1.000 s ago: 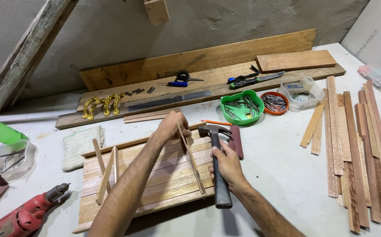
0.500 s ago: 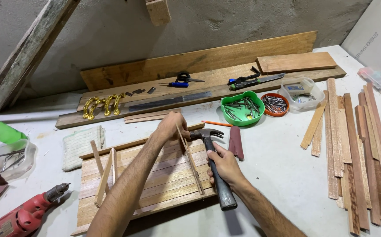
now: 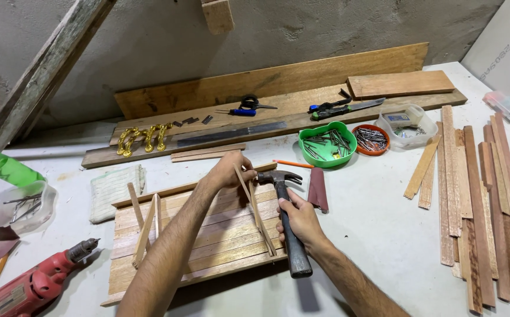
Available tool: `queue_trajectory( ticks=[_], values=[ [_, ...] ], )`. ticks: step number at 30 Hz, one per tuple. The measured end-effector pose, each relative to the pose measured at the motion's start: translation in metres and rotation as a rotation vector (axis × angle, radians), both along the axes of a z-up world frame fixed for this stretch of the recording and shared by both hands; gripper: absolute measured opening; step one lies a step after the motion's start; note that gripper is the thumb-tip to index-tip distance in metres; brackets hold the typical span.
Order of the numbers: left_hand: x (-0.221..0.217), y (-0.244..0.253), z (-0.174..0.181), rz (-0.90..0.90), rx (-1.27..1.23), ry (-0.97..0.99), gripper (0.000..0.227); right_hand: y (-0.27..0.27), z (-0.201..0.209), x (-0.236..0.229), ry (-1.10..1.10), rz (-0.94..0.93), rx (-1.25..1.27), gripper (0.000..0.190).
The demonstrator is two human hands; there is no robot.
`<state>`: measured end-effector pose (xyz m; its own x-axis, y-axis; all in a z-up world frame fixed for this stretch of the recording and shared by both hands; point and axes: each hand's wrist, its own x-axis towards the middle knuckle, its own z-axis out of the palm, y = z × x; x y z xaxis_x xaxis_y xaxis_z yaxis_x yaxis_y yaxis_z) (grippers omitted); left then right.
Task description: Hammering wooden slats to assemble a shelf or crate.
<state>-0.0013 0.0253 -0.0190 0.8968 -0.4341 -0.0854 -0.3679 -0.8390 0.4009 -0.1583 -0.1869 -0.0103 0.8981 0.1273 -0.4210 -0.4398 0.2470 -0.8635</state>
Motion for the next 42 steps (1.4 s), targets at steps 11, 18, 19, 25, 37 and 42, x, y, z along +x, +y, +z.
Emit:
queue_trajectory(
  ticks=[11, 18, 19, 25, 37, 42],
  values=[
    [-0.015, 0.013, 0.012, -0.169, -0.003, -0.010, 0.032, 0.000, -0.012, 0.003, -0.025, 0.007, 0.013, 0.053],
    [0.008, 0.032, -0.020, -0.342, -0.068, -0.255, 0.021, 0.001, -0.008, 0.002, -0.020, 0.008, -0.012, 0.058],
    [0.004, 0.030, -0.015, -0.343, -0.067, -0.255, 0.021, 0.002, -0.009, 0.001, -0.021, 0.008, -0.010, 0.058],
    [-0.012, 0.016, 0.010, -0.411, 0.101, -0.329, 0.052, 0.004, -0.010, 0.001, -0.034, 0.018, -0.008, 0.057],
    [-0.001, 0.016, -0.012, -0.458, 0.101, -0.410, 0.022, -0.027, 0.001, 0.004, -0.125, -0.045, -0.152, 0.061],
    [-0.004, 0.011, -0.002, -0.462, 0.367, -0.391, 0.012, -0.064, -0.024, 0.024, -0.252, -0.047, -0.578, 0.067]
  ],
)
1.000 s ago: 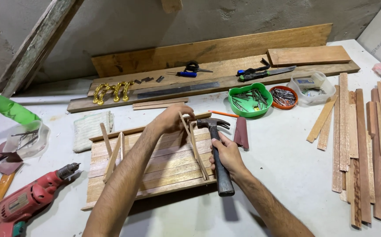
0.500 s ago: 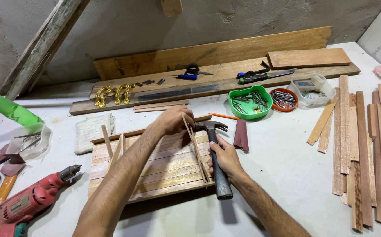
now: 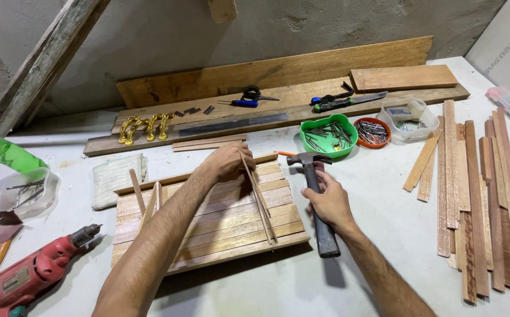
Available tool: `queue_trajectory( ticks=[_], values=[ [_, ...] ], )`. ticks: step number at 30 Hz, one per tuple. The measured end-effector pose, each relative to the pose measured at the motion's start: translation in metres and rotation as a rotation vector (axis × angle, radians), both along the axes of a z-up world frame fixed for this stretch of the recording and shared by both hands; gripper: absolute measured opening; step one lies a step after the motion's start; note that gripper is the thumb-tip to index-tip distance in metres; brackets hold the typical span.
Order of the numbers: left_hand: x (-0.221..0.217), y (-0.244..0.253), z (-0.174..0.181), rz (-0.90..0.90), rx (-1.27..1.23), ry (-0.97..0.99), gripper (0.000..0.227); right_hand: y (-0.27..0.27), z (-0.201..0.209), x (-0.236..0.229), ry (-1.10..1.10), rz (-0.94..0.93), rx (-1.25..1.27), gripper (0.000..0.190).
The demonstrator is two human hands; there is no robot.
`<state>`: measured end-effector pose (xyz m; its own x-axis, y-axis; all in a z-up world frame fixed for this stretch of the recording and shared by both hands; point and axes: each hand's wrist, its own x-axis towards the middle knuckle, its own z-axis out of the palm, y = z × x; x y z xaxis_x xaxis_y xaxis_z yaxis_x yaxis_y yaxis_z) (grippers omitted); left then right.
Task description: Hammering wooden slats to assemble a shelf or crate.
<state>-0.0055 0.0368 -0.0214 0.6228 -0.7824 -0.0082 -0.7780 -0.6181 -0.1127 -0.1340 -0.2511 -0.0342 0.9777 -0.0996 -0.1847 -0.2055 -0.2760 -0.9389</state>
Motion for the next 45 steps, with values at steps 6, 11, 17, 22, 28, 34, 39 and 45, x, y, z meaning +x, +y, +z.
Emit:
queue_trajectory(
  ticks=[6, 11, 17, 22, 28, 34, 39, 45],
  values=[
    [0.000, 0.006, -0.012, -0.017, -0.333, 0.091, 0.026, -0.014, -0.012, 0.006, -0.059, -0.041, -0.396, 0.066],
    [0.004, 0.005, -0.006, 0.007, -0.208, 0.153, 0.019, -0.010, -0.010, 0.001, -0.117, 0.020, -0.649, 0.058],
    [0.007, 0.006, -0.011, 0.014, -0.216, 0.152, 0.015, 0.005, -0.011, -0.001, -0.197, 0.137, -0.975, 0.049],
    [0.001, 0.007, -0.008, 0.012, -0.255, 0.157, 0.013, 0.034, 0.024, -0.015, -0.332, 0.447, -0.797, 0.030],
    [-0.005, 0.007, -0.004, 0.063, -0.309, 0.166, 0.019, 0.050, 0.031, -0.035, 0.046, 0.801, -0.455, 0.032],
    [0.002, 0.003, -0.010, 0.135, -0.144, 0.165, 0.021, 0.053, 0.019, -0.045, 0.158, 0.652, -0.355, 0.036],
    [-0.006, -0.006, 0.006, 0.225, -0.050, 0.273, 0.036, 0.062, 0.038, -0.060, 0.138, 0.656, -0.387, 0.035],
    [0.012, 0.000, -0.017, 0.170, 0.133, 0.219, 0.014, 0.051, 0.044, -0.039, 0.172, 0.796, -0.353, 0.032]
  ],
)
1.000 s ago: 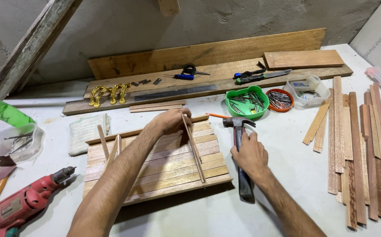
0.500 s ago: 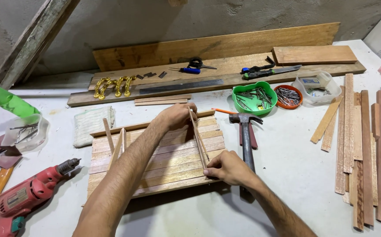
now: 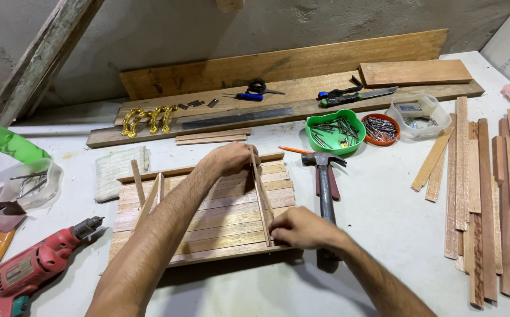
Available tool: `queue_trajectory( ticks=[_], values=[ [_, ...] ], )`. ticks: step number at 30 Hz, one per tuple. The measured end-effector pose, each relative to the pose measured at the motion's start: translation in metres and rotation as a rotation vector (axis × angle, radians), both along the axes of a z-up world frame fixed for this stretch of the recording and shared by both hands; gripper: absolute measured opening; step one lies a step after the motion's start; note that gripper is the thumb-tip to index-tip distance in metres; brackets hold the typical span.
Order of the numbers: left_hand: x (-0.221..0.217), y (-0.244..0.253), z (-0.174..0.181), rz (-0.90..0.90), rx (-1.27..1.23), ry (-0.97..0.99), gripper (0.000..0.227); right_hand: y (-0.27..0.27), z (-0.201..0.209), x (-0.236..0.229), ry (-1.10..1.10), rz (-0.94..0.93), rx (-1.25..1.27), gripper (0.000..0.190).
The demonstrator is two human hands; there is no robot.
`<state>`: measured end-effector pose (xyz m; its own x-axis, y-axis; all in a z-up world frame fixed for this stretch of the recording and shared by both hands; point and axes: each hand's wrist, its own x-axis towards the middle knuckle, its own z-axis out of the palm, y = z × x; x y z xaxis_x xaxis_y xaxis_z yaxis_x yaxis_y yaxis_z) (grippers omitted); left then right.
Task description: Hammering wooden slats to assemble a shelf or crate.
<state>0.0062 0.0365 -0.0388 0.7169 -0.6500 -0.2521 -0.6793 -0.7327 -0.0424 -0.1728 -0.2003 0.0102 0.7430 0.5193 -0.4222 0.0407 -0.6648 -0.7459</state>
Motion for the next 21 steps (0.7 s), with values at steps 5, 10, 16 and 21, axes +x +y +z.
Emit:
queue_trajectory(
  ticks=[5, 10, 16, 21],
  values=[
    [-0.005, 0.002, 0.004, -0.199, -0.290, -0.096, 0.026, 0.010, -0.042, 0.070, -0.394, -0.219, 0.000, 0.028],
    [-0.010, -0.008, 0.014, -0.255, -0.351, -0.043, 0.031, 0.020, -0.068, 0.112, -0.859, -0.216, 0.105, 0.023],
    [-0.004, -0.009, 0.015, -0.224, -0.392, 0.021, 0.025, 0.018, -0.072, 0.115, -0.814, -0.163, 0.048, 0.020],
    [-0.003, 0.002, 0.018, -0.158, -0.261, 0.123, 0.012, 0.042, -0.076, 0.102, -0.757, -0.177, -0.101, 0.025]
  ],
)
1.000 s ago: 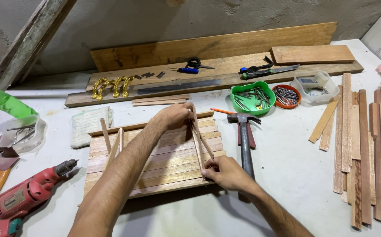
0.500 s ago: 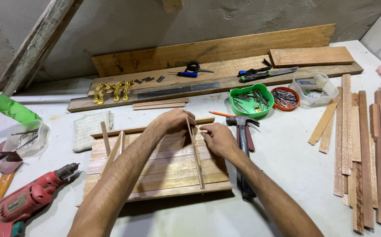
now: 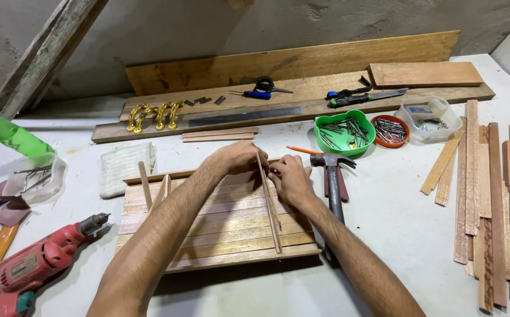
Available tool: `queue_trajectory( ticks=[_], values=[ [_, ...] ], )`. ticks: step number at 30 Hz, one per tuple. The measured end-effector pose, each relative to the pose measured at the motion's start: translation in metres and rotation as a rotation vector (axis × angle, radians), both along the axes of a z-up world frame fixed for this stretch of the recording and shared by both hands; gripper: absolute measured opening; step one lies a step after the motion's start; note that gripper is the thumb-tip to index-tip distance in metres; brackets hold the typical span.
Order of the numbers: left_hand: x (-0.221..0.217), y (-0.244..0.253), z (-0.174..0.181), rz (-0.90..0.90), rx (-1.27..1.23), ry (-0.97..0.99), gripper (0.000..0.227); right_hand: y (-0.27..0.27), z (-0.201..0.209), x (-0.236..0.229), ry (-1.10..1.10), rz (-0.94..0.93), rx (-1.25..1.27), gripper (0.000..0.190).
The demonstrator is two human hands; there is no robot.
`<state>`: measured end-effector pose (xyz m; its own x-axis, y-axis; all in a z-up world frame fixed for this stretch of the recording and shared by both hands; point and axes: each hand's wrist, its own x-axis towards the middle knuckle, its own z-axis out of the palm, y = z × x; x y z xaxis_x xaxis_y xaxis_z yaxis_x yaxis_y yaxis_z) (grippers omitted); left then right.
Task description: Hammering wooden slats to assemble a shelf or crate.
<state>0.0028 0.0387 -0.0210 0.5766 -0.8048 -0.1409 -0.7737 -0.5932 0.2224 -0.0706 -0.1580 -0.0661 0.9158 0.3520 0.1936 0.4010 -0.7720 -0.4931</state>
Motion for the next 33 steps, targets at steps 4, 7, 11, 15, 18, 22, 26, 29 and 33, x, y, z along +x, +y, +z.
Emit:
queue_trajectory(
  ticks=[4, 7, 11, 15, 18, 22, 26, 29, 33],
  values=[
    [-0.003, 0.003, -0.008, -0.029, -0.041, -0.053, 0.023, 0.009, -0.012, -0.008, 0.030, -0.104, -0.012, 0.020],
    [-0.007, 0.005, -0.006, -0.011, -0.087, -0.109, 0.031, 0.010, -0.022, -0.005, -0.028, -0.121, 0.063, 0.018],
    [-0.009, 0.004, -0.008, 0.113, -0.005, -0.036, 0.023, 0.003, -0.023, 0.003, -0.178, -0.077, 0.026, 0.017],
    [-0.002, 0.001, -0.022, 0.080, 0.046, -0.089, 0.026, 0.002, -0.018, 0.004, -0.168, -0.073, -0.017, 0.016],
    [-0.006, 0.000, -0.013, 0.024, 0.000, -0.146, 0.026, 0.004, -0.029, 0.007, -0.275, -0.072, 0.035, 0.014],
    [-0.010, 0.000, -0.003, -0.018, 0.016, -0.117, 0.022, 0.007, -0.022, 0.002, -0.229, -0.133, 0.080, 0.013],
    [-0.008, 0.004, -0.009, -0.035, -0.089, -0.133, 0.018, 0.015, -0.038, 0.008, -0.265, -0.122, 0.097, 0.015],
    [-0.004, 0.004, -0.015, -0.026, -0.080, -0.126, 0.010, 0.017, -0.052, 0.015, -0.262, -0.121, 0.103, 0.018],
    [0.000, 0.004, -0.021, -0.049, -0.097, -0.178, 0.013, 0.018, -0.065, 0.021, -0.313, -0.091, 0.137, 0.020]
  ],
)
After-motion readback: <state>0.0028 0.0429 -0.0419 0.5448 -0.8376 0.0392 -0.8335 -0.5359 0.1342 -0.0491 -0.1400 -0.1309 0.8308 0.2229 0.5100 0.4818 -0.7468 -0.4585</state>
